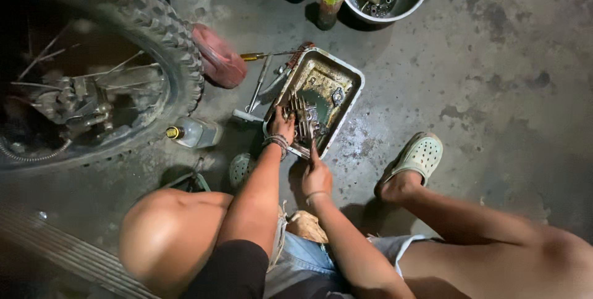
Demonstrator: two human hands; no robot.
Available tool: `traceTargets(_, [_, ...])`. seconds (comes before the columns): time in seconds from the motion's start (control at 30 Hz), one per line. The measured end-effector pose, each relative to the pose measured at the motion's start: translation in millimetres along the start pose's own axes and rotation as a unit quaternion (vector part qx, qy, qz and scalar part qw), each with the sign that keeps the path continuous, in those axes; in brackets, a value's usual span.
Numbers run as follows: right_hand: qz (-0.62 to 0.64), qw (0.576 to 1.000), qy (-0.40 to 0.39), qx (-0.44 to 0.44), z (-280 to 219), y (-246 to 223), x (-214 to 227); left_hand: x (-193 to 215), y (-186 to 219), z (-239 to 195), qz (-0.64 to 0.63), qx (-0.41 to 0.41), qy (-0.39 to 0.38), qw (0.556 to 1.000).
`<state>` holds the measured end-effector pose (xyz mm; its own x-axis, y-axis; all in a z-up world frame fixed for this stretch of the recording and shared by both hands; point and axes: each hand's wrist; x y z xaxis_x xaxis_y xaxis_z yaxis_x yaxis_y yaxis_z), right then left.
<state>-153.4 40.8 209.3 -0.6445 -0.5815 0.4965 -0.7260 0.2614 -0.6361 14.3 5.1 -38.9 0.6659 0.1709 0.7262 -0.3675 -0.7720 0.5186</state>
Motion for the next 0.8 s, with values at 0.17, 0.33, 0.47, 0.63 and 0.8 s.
traceTargets(0.17, [-0.051, 0.999, 0.004, 0.011, 29, -35, 25, -9, -6, -10, -0.095, 0.013, 0.022, 0.995])
traceTargets(0.33, [-0.097, 0.994, -0.015, 0.038, 24, 23, 11, 5, 6, -11, -0.031, -0.004, 0.016, 0.999])
traceTargets(0.47, [-0.077, 0.996, -0.002, 0.042, 28, -10, 16, 16, 15, -14, -0.027, -0.011, 0.006, 1.0])
traceTargets(0.63, [-0.088, 0.995, -0.012, 0.044, 28, 2, 15, 56, 47, -40, -0.202, 0.007, -0.009, 0.979])
traceTargets(0.8, [-0.017, 1.0, -0.004, 0.002, 17, -25, 15, -15, -1, -6, 0.006, -0.009, -0.003, 1.0])
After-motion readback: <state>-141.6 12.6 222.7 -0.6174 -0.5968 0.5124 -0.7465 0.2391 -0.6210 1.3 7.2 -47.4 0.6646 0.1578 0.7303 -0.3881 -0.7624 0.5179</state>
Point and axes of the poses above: each hand's wrist, its own z-axis towards the middle knuckle, its own x-axis out of the back of the hand, y = z × x, and after that the axes turned 14 degrees about z, right-handed
